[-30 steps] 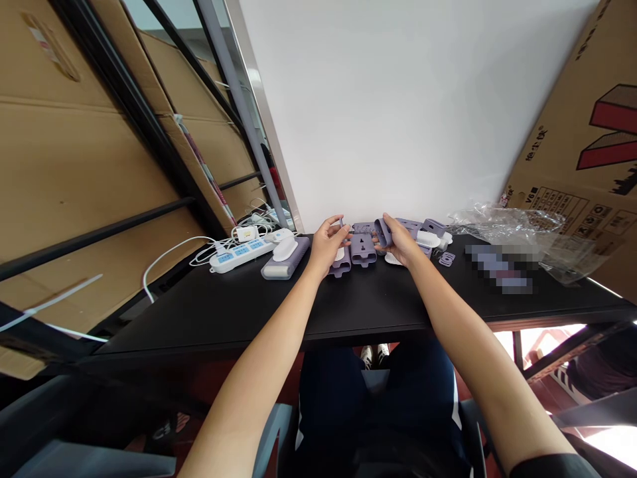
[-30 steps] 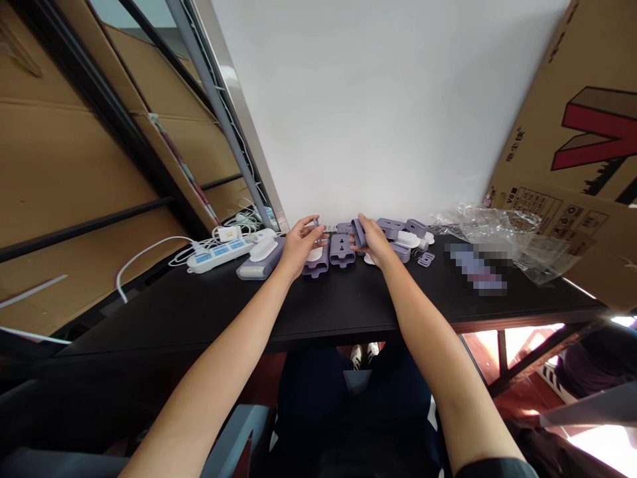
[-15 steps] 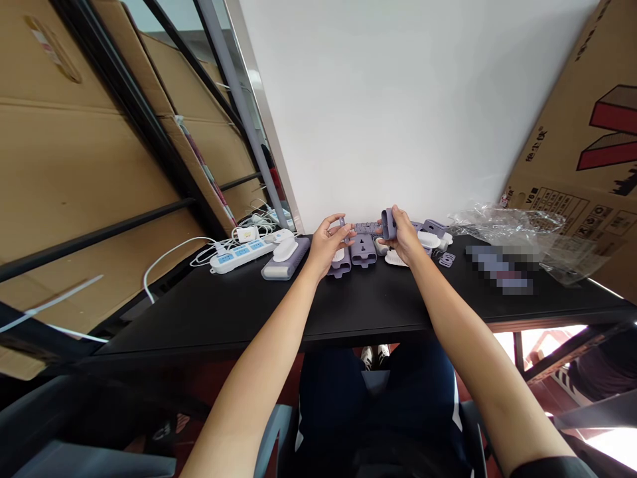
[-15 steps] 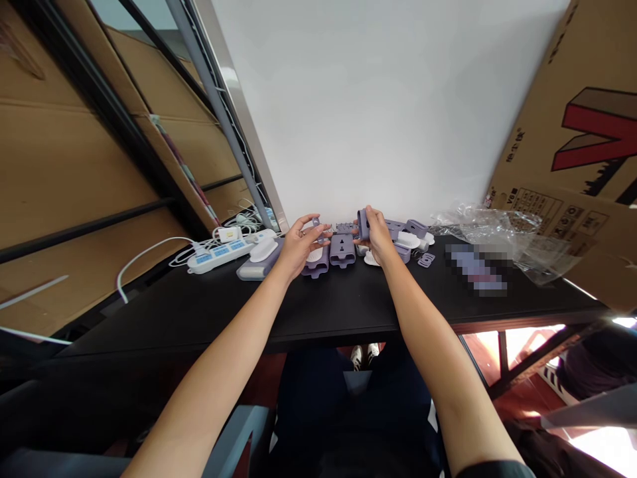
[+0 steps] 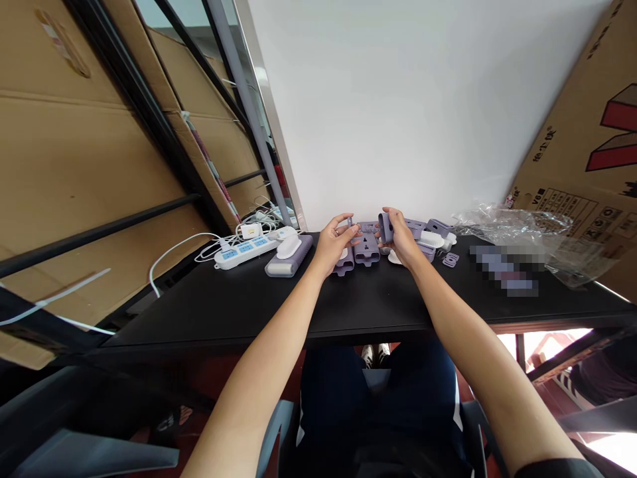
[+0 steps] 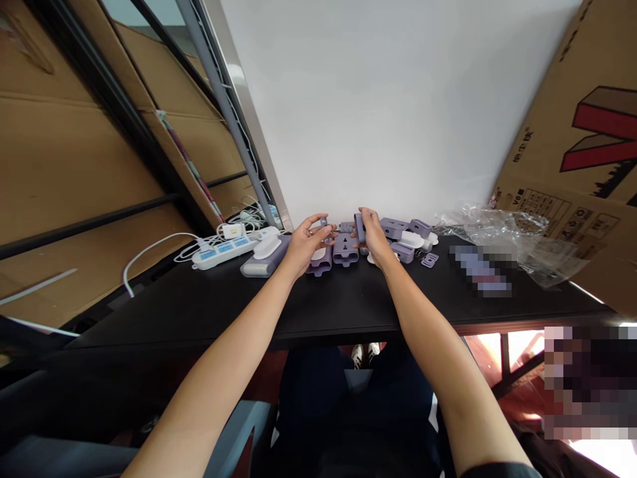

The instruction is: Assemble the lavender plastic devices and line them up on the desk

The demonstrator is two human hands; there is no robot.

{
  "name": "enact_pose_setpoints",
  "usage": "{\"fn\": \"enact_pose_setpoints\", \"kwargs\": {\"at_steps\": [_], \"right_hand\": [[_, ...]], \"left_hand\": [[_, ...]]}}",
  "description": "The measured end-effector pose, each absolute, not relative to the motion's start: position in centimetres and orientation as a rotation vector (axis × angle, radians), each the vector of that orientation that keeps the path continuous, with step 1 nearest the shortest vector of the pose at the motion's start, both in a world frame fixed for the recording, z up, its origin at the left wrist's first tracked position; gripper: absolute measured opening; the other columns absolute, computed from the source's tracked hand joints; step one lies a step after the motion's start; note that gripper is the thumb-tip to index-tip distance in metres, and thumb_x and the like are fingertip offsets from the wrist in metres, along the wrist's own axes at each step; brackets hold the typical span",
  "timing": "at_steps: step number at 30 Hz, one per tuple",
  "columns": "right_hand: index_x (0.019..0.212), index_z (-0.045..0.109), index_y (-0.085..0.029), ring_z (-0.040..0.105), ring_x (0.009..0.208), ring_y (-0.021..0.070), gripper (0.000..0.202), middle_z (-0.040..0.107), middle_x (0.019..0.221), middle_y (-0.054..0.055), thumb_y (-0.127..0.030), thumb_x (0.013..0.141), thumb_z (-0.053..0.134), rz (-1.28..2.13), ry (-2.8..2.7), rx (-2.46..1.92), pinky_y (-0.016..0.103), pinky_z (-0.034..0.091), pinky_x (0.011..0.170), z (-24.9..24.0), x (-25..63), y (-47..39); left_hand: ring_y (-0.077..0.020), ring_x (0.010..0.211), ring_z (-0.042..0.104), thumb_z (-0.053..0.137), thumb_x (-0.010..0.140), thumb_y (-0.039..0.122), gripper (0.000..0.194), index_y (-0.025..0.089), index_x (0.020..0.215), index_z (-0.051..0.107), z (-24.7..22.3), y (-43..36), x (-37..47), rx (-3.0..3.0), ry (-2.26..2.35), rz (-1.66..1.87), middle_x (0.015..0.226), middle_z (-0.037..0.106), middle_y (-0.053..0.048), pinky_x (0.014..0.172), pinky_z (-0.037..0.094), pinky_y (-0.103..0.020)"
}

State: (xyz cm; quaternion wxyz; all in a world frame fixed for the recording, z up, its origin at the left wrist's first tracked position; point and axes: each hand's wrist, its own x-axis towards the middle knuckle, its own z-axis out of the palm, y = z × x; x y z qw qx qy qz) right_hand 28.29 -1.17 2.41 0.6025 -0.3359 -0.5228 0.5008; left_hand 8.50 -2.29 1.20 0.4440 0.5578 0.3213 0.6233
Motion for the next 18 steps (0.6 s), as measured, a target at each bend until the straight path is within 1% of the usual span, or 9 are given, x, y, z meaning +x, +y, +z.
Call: {"fn": "enact_pose_setpoints", "kwargs": {"at_steps": [4,8,12,14,16,18], "right_hand": [[0.127,0.053,-0.033,0.065,0.073,0.0155,0.049,0.064,0.094,0.000,-0.071,0.096,0.054,1.111,-1.213,-0.741,0.023,0.051,0.048,2.0,28.0,-0.9],[0.130,0.053,-0.033,0.064,0.075,0.0155,0.054,0.063,0.093,0.000,-0.071,0.092,0.060,1.128,-1.294,-0.788,0.021,0.048,0.048,1.7,27.9,-0.7],[0.130,0.051,-0.034,0.064,0.075,0.0157,0.057,0.063,0.091,-0.001,-0.062,0.085,0.073,1.177,-1.244,-0.790,0.021,0.047,0.048,1.8,28.2,-0.7],[0.130,0.051,-0.034,0.065,0.076,0.0161,0.061,0.064,0.090,-0.002,-0.057,0.081,0.078,1.203,-1.207,-0.756,0.022,0.048,0.049,2.0,28.5,-0.7],[0.129,0.052,-0.033,0.065,0.075,0.0162,0.062,0.065,0.089,-0.002,-0.053,0.078,0.081,1.222,-1.176,-0.737,0.022,0.048,0.049,2.1,28.7,-0.7],[0.127,0.053,-0.033,0.065,0.073,0.0158,0.061,0.066,0.086,-0.003,-0.050,0.077,0.082,1.228,-1.113,-0.733,0.021,0.047,0.048,2.2,29.0,-0.5]], "left_hand": [[-0.0218,0.099,0.077,0.085,0.078,0.040,0.061,0.021,0.131,0.062,1.3,-2.4,8.5,1.362,0.791,1.586,0.109,0.078,-0.008,0.086,0.065,-0.036],[-0.0225,0.099,0.078,0.087,0.076,0.040,0.063,0.020,0.130,0.063,1.4,-2.5,8.5,1.407,0.796,1.493,0.108,0.079,-0.009,0.087,0.064,-0.036],[-0.0194,0.095,0.077,0.086,0.077,0.041,0.062,0.022,0.130,0.062,1.6,-2.4,8.1,1.339,0.808,1.608,0.108,0.078,-0.008,0.084,0.063,-0.033],[-0.0190,0.095,0.077,0.085,0.077,0.042,0.062,0.023,0.131,0.061,1.7,-2.2,7.8,1.322,0.825,1.602,0.110,0.078,-0.008,0.083,0.063,-0.033],[-0.0201,0.098,0.076,0.083,0.080,0.045,0.060,0.023,0.132,0.062,1.6,-1.9,7.5,1.336,0.863,1.554,0.112,0.078,-0.009,0.085,0.062,-0.033],[-0.0218,0.105,0.075,0.075,0.087,0.050,0.055,0.024,0.133,0.062,1.3,-1.4,7.1,1.350,0.958,1.569,0.115,0.078,-0.010,0.090,0.060,-0.036]]}}
